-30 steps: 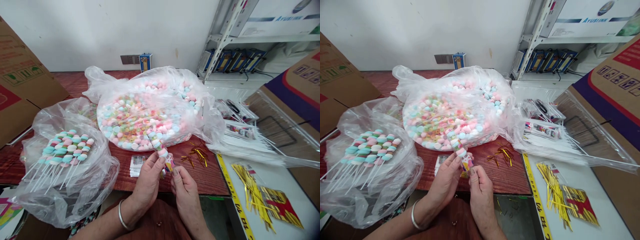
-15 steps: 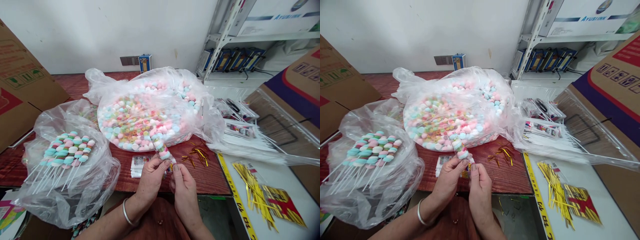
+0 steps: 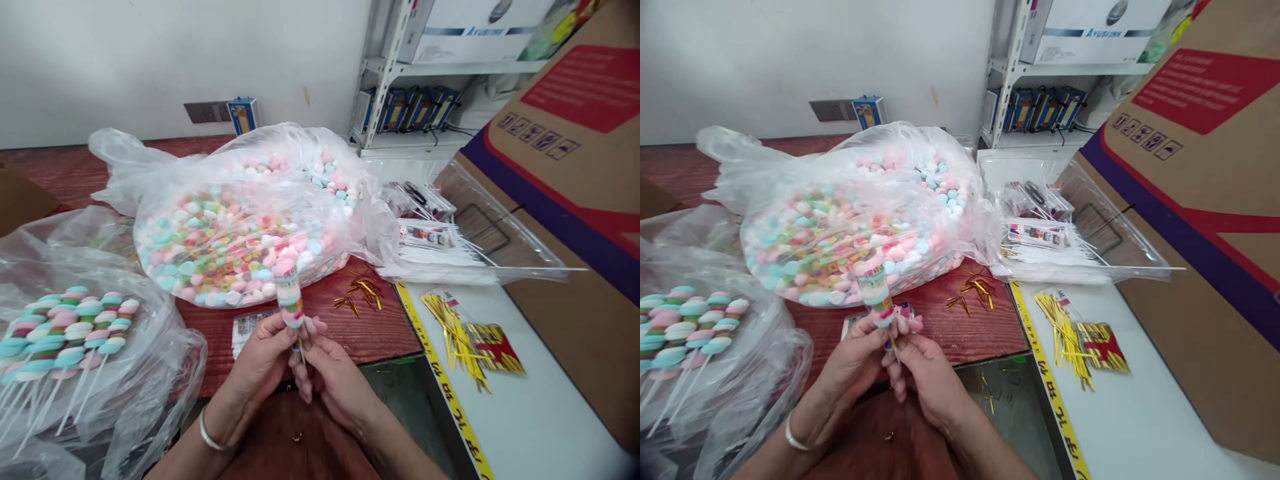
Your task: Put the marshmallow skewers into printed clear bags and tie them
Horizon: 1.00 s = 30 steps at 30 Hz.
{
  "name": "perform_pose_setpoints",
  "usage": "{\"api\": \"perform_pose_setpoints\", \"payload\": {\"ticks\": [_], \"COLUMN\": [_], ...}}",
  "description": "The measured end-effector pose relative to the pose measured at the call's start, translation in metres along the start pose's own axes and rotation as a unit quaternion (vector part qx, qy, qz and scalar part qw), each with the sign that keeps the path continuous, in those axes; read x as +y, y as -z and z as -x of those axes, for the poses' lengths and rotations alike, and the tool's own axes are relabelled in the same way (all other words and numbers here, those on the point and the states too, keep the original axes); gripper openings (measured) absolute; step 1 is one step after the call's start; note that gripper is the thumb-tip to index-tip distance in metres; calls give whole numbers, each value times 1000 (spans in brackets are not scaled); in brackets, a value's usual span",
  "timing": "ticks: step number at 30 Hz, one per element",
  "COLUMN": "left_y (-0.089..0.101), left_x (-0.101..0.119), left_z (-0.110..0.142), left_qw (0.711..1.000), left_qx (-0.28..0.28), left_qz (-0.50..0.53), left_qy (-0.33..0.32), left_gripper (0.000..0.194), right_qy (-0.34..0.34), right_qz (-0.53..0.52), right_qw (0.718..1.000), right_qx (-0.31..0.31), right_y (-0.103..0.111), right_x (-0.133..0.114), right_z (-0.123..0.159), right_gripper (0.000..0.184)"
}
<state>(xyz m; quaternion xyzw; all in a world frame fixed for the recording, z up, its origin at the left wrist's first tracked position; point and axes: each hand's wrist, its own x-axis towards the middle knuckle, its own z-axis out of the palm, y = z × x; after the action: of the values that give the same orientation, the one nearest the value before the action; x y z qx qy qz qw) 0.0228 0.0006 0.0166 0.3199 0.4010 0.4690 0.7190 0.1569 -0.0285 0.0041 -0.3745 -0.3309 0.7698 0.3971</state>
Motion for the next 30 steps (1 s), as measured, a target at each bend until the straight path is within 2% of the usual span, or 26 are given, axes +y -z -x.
{"api": "perform_pose_setpoints", "payload": {"ticks": [1, 2, 4, 6, 7, 8, 9, 11, 15, 18, 22, 25, 27, 28, 30], "left_y": [2, 4, 11, 17, 20, 21, 23, 23, 19, 15, 11, 8, 6, 5, 5], "left_x": [4, 7, 12, 13, 11, 8, 5, 0, -3, -4, -10, -13, -14, -15, -16], "left_z": [0, 0, 0, 1, 1, 1, 1, 0, -2, -4, -4, -3, -3, -3, -4], "left_qw": [998, 989, 959, 935, 930, 928, 926, 918, 890, 855, 812, 804, 804, 804, 802], "left_qx": [32, 61, 99, 112, 116, 120, 123, 122, 109, 106, 87, 65, 53, 48, 50], "left_qz": [-51, -115, -237, -312, -326, -332, -339, -360, -424, -488, -558, -577, -578, -578, -577], "left_qy": [-33, -68, -122, -128, -124, -120, -117, -115, -128, -137, -146, -130, -126, -130, -145], "left_gripper": [29, 29, 31, 35, 36, 35, 32, 27, 25, 27, 26, 26, 26, 27, 29], "right_qy": [58, 112, 177, 189, 187, 184, 180, 172, 167, 169, 190, 216, 229, 232, 222], "right_qz": [125, 254, 471, 610, 636, 654, 663, 676, 696, 694, 669, 636, 596, 561, 459], "right_qw": [989, 955, 835, 700, 660, 630, 613, 598, 586, 588, 611, 636, 669, 701, 793], "right_qx": [51, 107, 221, 320, 353, 376, 390, 395, 381, 379, 378, 379, 380, 373, 334], "right_y": [9, 20, 47, 76, 88, 99, 108, 119, 125, 124, 119, 107, 93, 84, 63], "right_x": [-1, -1, -3, -6, -8, -9, -11, -13, -12, -11, -14, -18, -20, -21, -21], "right_z": [1, 3, 6, 9, 9, 9, 8, 3, -9, -14, -13, -6, 1, 4, 9], "right_gripper": [33, 30, 25, 27, 27, 27, 27, 23, 18, 19, 19, 19, 19, 19, 21]}}
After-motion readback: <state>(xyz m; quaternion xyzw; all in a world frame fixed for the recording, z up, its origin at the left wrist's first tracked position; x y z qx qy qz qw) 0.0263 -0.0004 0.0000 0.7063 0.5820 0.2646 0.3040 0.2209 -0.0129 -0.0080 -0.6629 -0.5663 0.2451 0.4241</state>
